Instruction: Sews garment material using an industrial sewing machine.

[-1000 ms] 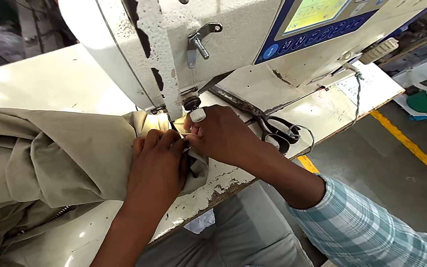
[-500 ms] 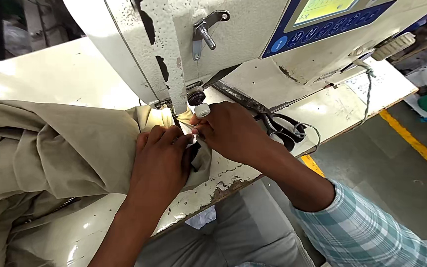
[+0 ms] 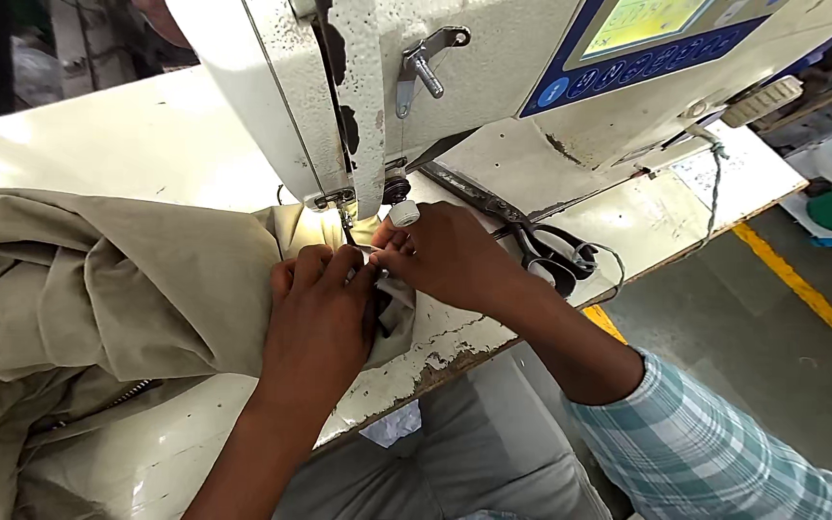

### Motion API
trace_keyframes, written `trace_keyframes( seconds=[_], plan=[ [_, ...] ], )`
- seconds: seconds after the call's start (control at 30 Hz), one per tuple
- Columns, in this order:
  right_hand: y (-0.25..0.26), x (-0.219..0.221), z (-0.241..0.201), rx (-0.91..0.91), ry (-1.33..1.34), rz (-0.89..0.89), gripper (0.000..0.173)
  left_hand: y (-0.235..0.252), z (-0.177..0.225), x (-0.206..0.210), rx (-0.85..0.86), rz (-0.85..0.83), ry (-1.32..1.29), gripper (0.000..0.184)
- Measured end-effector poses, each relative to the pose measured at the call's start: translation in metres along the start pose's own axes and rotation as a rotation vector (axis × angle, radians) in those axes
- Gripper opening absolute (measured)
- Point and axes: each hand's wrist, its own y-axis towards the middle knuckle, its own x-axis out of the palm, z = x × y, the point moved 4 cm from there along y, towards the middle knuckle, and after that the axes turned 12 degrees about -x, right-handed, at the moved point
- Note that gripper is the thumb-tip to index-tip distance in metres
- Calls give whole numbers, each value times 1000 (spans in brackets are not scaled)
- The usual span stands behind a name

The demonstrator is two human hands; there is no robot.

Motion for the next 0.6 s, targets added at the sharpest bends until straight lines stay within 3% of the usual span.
trace_keyframes(
  seconds=[0.3, 0.6],
  plan=[
    [1, -16, -3, 56, 6, -128, 12, 1, -2, 1, 2, -14, -34, 28],
    [-12, 7, -4, -22, 68, 136, 10, 1, -2, -1, 12, -22, -32, 21]
  ],
)
